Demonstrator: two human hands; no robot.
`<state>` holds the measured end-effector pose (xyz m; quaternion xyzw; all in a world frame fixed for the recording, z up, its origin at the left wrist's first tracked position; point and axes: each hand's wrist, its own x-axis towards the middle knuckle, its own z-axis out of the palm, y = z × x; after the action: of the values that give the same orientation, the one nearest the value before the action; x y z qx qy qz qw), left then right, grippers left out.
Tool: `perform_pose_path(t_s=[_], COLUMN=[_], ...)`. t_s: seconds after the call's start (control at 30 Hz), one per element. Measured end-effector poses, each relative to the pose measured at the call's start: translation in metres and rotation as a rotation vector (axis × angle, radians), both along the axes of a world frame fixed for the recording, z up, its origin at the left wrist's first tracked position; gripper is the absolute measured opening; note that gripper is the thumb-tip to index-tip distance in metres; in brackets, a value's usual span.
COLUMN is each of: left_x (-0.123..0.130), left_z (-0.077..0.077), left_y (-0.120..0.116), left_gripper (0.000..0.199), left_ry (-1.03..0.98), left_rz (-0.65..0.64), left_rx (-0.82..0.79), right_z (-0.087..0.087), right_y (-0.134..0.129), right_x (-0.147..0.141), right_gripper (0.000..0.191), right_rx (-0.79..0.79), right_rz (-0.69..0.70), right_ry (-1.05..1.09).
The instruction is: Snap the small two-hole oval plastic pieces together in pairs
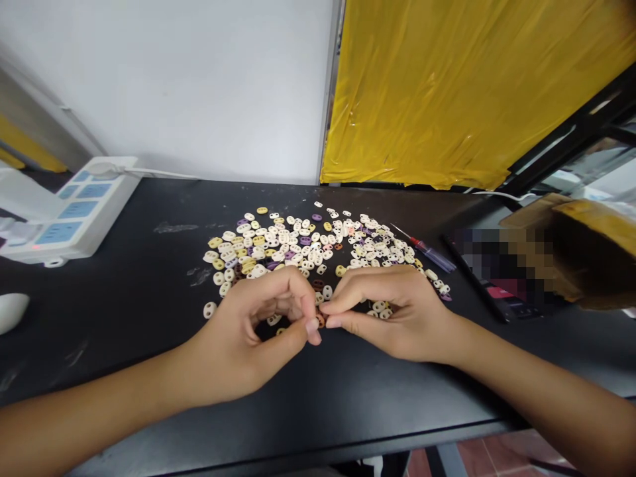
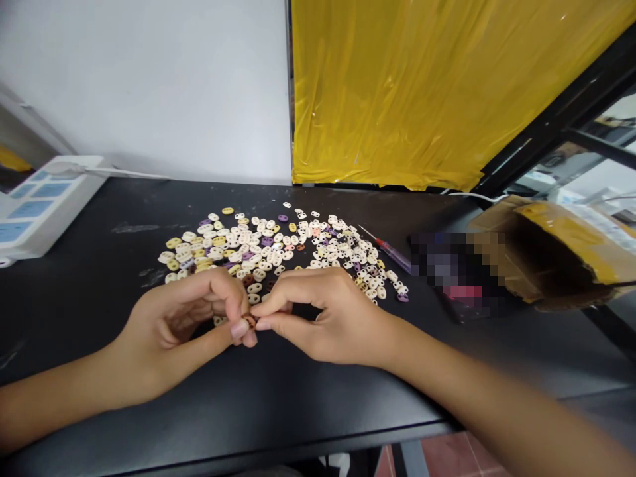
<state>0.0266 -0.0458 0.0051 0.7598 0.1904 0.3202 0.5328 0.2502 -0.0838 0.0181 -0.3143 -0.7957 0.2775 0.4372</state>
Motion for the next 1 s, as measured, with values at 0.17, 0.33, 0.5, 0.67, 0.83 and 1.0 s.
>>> perform_pose_path(t_s=[0.17,0.33,0.5,0.67,0.83,1.0], left_x=[0.0,0.002,-0.004,-0.011,-0.01,-0.008], left_z=[0.0,0.0,0.005,0.008,0.004,0.0], left_y=[-0.002,0.0,0.015,0.031,0.038,0.042], left_gripper=[0.017,0.015,0.023,0.034,0.028,0.023], left_ry=[0.019,0.02,0.012,0.168,0.282,0.328], left_rz=[-0.014,0.005,0.133,0.194,0.115,0.116], left_rx=[-0.021,-0.003,0.152,0.353,0.632,0.833], right_z=[-0.002,0.0,0.005,0.005,-0.001,0.006], right_y=[0.001,0.002,0.008,0.02,0.025,0.019], right_x=[0.0,0.001,0.012,0.028,0.029,0.028], right_gripper=[0.003,0.004,0.011,0.007,0.01,0.012], right_rx=[-0.015,0.011,0.094,0.163,0.207,0.284], right_rz=[0.035,0.036,-0.109,-0.316,-0.302,-0.288], right_ry=[-0.015,-0.072,-0.127,-0.187,-0.308,-0.383])
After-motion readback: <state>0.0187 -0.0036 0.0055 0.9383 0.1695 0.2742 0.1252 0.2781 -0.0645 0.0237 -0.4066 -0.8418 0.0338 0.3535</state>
